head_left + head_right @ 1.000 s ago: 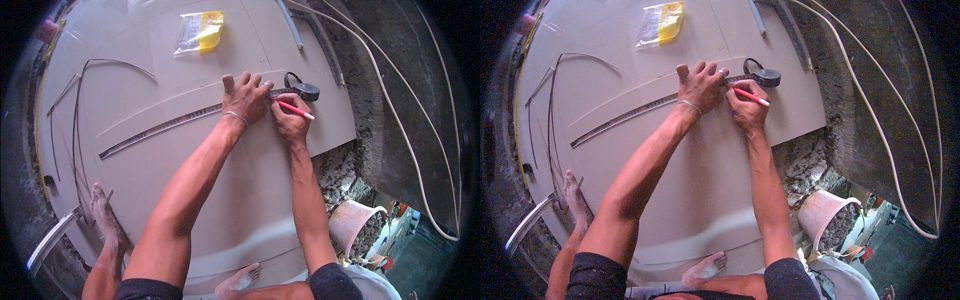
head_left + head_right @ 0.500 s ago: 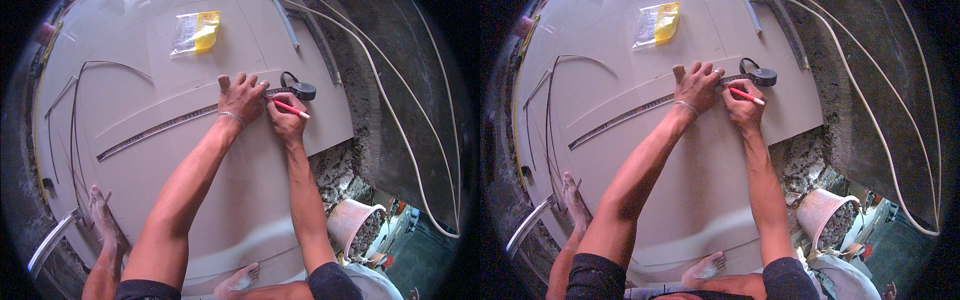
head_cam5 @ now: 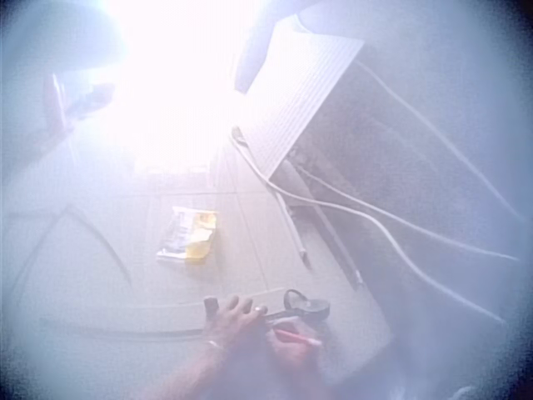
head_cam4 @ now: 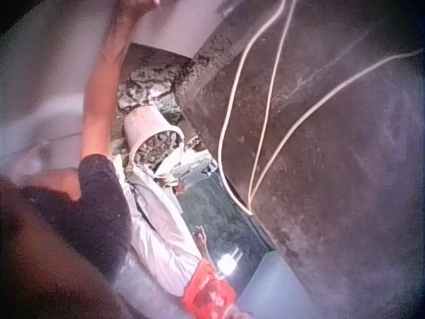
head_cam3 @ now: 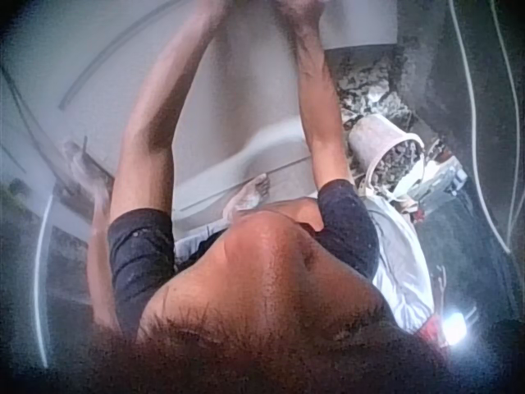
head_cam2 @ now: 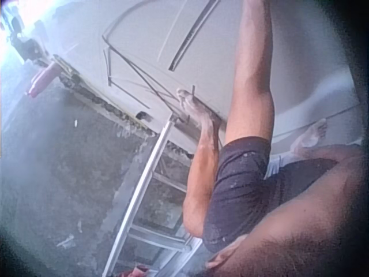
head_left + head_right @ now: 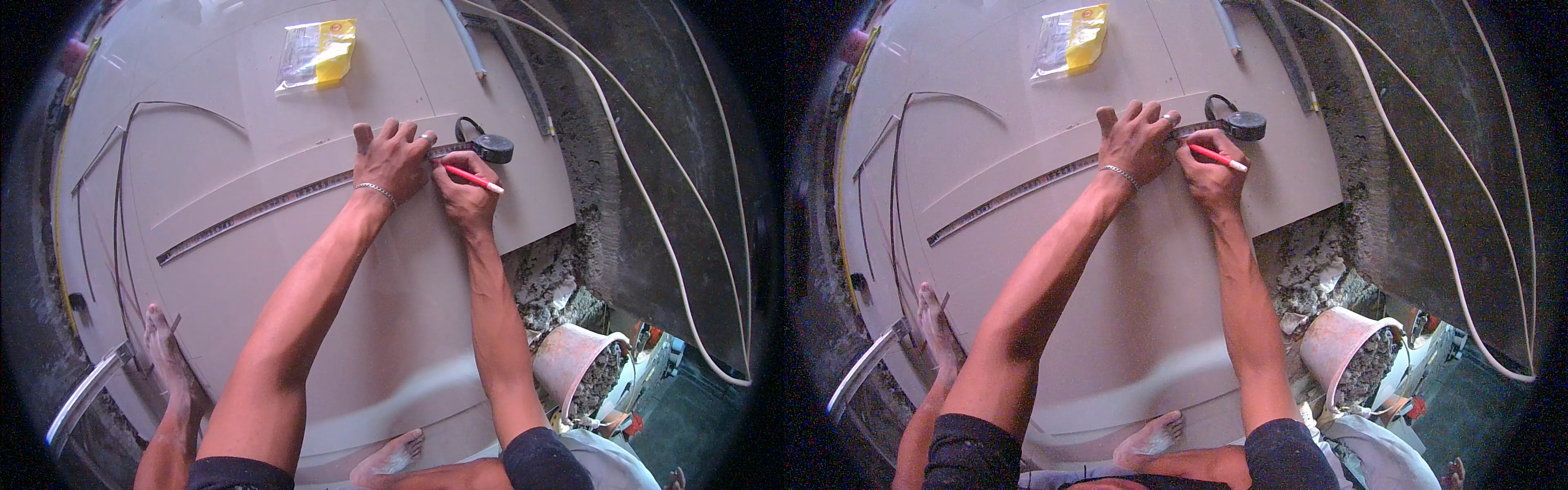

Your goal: The person measures and marks a large ceramic tile using a tape measure, a red marker, and a metal ruler. They draw straight lines and right angles on the tile surface, then lift the tile and place it on a stack of other tiles.

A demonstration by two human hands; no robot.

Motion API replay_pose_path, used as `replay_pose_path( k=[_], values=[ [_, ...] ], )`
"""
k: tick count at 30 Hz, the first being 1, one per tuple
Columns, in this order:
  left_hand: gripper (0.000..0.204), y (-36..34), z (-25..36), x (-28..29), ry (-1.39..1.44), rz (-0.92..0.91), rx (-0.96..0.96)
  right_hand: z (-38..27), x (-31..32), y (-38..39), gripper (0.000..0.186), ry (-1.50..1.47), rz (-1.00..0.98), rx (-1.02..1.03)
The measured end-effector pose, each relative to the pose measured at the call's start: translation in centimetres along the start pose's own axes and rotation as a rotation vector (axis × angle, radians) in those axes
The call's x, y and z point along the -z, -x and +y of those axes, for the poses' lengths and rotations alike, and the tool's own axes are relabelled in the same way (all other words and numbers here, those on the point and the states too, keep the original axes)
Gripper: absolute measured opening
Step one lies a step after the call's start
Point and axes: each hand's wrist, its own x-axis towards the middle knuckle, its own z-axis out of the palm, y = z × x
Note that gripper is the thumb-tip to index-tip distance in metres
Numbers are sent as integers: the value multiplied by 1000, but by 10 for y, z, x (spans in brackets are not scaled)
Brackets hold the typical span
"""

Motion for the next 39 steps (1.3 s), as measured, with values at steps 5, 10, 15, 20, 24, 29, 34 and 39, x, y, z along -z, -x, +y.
replay_pose_path(
  k=[5, 10, 15, 20, 24, 29, 34, 39],
  values=[
    [46, 0, 0, -1, -6, -1, 8, 0, 1, -1, 14, -7, 0, 25],
    [43, -1, 0, -1, 1, -9, 3, -2, 3, 0, 12, -22, -23, -8],
    [41, -1, 0, 2, -23, -16, 2, -2, 3, -1, 13, -28, -18, -23],
    [42, -1, 1, 4, -9, -27, 11, 0, 3, -2, 14, -34, -21, -21],
    [42, -1, 1, 4, -19, -21, 9, 0, 3, -2, 14, -58, -28, -49],
    [48, 0, 0, 2, -1, -12, -11, -1, 4, -1, 14, -57, -22, -41],
    [48, -1, -1, 2, 29, -21, -1, -2, 4, -2, 11, -46, -44, -52],
    [47, 0, 1, 3, -8, -27, 3, -3, 4, -1, 13, -61, -36, -48]
  ],
)
